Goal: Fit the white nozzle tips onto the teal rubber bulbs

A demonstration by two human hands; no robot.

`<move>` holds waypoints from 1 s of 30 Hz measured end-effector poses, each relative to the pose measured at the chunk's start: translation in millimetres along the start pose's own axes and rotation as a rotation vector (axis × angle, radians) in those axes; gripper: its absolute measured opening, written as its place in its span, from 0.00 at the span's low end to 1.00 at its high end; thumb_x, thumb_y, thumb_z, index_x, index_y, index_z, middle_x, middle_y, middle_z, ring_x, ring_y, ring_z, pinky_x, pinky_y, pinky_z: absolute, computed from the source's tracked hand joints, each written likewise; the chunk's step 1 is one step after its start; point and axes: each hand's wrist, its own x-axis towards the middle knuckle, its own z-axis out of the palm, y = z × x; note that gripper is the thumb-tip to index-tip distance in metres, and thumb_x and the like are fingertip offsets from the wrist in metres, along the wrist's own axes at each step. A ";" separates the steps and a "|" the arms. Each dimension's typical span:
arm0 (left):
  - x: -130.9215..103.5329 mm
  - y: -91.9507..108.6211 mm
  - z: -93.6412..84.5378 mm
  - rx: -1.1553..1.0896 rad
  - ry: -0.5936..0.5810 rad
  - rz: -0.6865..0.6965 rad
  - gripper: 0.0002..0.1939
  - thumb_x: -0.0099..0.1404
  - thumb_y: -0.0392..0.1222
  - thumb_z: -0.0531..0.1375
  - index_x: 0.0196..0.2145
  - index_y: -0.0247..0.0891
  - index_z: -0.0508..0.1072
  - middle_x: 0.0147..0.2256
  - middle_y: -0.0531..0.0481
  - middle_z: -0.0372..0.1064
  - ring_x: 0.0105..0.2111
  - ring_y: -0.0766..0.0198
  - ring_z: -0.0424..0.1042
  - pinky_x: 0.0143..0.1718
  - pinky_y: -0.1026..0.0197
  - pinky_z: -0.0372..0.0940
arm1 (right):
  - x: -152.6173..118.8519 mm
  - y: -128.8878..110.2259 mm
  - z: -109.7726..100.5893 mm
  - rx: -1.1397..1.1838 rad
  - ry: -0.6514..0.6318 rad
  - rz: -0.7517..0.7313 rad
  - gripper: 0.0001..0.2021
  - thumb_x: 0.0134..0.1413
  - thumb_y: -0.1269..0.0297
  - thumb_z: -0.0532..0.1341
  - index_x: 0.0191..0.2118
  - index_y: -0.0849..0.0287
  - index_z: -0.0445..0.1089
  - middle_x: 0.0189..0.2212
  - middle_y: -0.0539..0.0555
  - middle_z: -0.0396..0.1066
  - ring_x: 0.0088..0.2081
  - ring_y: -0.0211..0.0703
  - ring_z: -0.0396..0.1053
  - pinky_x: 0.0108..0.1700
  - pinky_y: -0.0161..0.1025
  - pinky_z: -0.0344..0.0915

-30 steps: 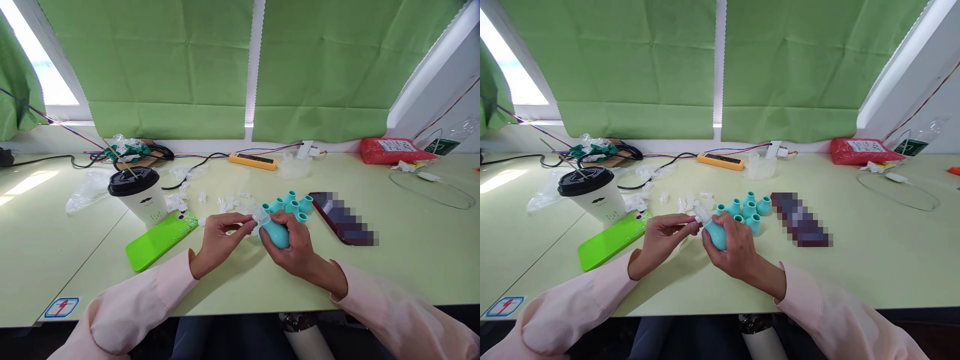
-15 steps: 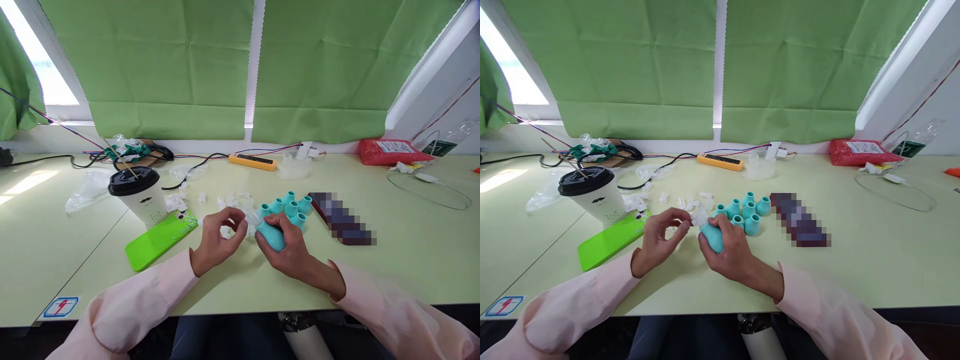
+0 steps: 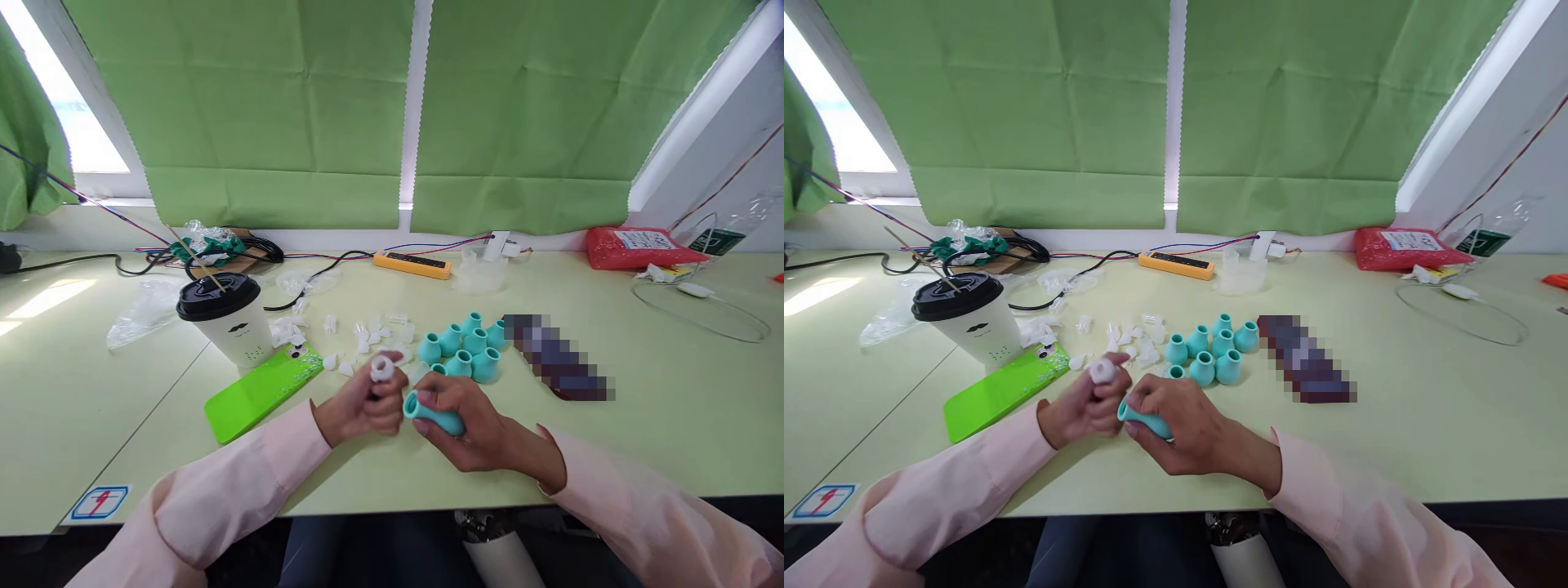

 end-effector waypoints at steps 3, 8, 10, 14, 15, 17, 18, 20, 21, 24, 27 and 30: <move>-3.8 11.3 -5.6 -0.103 0.037 0.081 0.23 0.56 0.54 0.44 0.11 0.38 0.46 0.06 0.60 0.35 0.07 0.75 0.39 0.09 0.69 0.42 | -0.3 3.0 -3.5 0.011 0.061 0.000 0.17 0.47 0.71 0.55 0.44 0.57 0.52 0.28 0.51 0.66 0.31 0.39 0.66 0.29 0.37 0.64; -1.5 16.2 -6.1 0.022 0.180 0.259 0.18 0.56 0.51 0.51 0.18 0.34 0.58 0.12 0.56 0.54 0.13 0.73 0.55 0.14 0.70 0.52 | 5.8 14.7 -20.2 -0.056 0.204 0.179 0.17 0.45 0.73 0.57 0.43 0.56 0.59 0.33 0.54 0.66 0.36 0.43 0.65 0.37 0.42 0.64; 0.8 14.0 -6.9 0.109 0.267 0.329 0.14 0.55 0.48 0.55 0.21 0.34 0.60 0.17 0.53 0.61 0.18 0.71 0.62 0.18 0.69 0.57 | 10.2 22.2 -29.3 -0.055 0.283 0.260 0.13 0.44 0.73 0.58 0.39 0.55 0.62 0.32 0.53 0.67 0.37 0.43 0.65 0.37 0.42 0.64; 3.9 10.4 -9.9 0.219 0.399 0.385 0.11 0.48 0.41 0.62 0.26 0.34 0.63 0.23 0.53 0.66 0.23 0.68 0.68 0.24 0.66 0.64 | 15.5 39.6 -41.5 -0.126 0.427 0.491 0.10 0.45 0.69 0.58 0.37 0.56 0.62 0.36 0.54 0.68 0.38 0.42 0.65 0.39 0.43 0.63; 4.5 9.7 -10.4 0.243 0.418 0.388 0.11 0.47 0.40 0.63 0.27 0.33 0.65 0.23 0.53 0.66 0.22 0.69 0.67 0.24 0.66 0.64 | 15.8 44.1 -42.5 -0.128 0.442 0.526 0.10 0.45 0.68 0.58 0.37 0.57 0.62 0.36 0.54 0.68 0.37 0.42 0.66 0.39 0.43 0.62; 5.6 8.3 -10.9 0.285 0.459 0.404 0.12 0.46 0.39 0.63 0.29 0.32 0.68 0.23 0.52 0.67 0.22 0.70 0.66 0.25 0.66 0.65 | 16.0 53.1 -41.9 -0.101 0.450 0.555 0.10 0.45 0.67 0.58 0.36 0.57 0.60 0.37 0.53 0.68 0.37 0.41 0.66 0.38 0.42 0.63; 6.2 7.5 -11.1 0.302 0.479 0.416 0.13 0.46 0.39 0.63 0.31 0.32 0.69 0.23 0.52 0.67 0.22 0.71 0.66 0.25 0.66 0.65 | 16.2 57.4 -40.7 -0.075 0.443 0.556 0.10 0.44 0.66 0.59 0.36 0.57 0.60 0.36 0.53 0.68 0.37 0.41 0.67 0.38 0.41 0.63; 7.0 5.9 -11.8 0.308 0.502 0.436 0.16 0.47 0.39 0.63 0.35 0.33 0.70 0.24 0.52 0.67 0.24 0.71 0.66 0.27 0.65 0.66 | 17.8 65.6 -37.7 -0.025 0.411 0.546 0.10 0.43 0.67 0.59 0.33 0.58 0.59 0.34 0.52 0.69 0.38 0.42 0.67 0.38 0.40 0.63; 7.2 5.2 -12.4 0.298 0.498 0.441 0.18 0.47 0.39 0.63 0.38 0.34 0.69 0.25 0.52 0.67 0.25 0.70 0.66 0.28 0.64 0.66 | 19.4 69.6 -36.3 -0.015 0.384 0.540 0.09 0.42 0.67 0.60 0.31 0.58 0.59 0.33 0.52 0.69 0.39 0.42 0.67 0.38 0.39 0.64; 7.7 3.6 -15.1 0.257 0.460 0.446 0.23 0.47 0.38 0.62 0.43 0.36 0.67 0.30 0.50 0.68 0.30 0.67 0.67 0.34 0.60 0.67 | 27.7 82.0 -33.1 -0.083 0.272 0.534 0.07 0.40 0.67 0.60 0.25 0.58 0.59 0.29 0.51 0.69 0.39 0.44 0.67 0.38 0.38 0.64; 7.8 3.5 -17.2 0.256 0.479 0.449 0.24 0.45 0.37 0.63 0.42 0.35 0.66 0.33 0.49 0.68 0.32 0.65 0.67 0.35 0.57 0.66 | 38.1 95.9 -31.7 -0.269 0.087 0.584 0.07 0.38 0.66 0.60 0.20 0.59 0.59 0.24 0.50 0.68 0.35 0.44 0.68 0.36 0.37 0.63; 7.8 4.4 -17.5 0.293 0.553 0.467 0.19 0.44 0.35 0.63 0.37 0.33 0.68 0.30 0.49 0.69 0.30 0.65 0.68 0.34 0.59 0.65 | 44.8 108.8 -29.7 -0.462 -0.193 0.712 0.07 0.37 0.64 0.60 0.18 0.60 0.62 0.22 0.51 0.67 0.30 0.42 0.66 0.32 0.36 0.61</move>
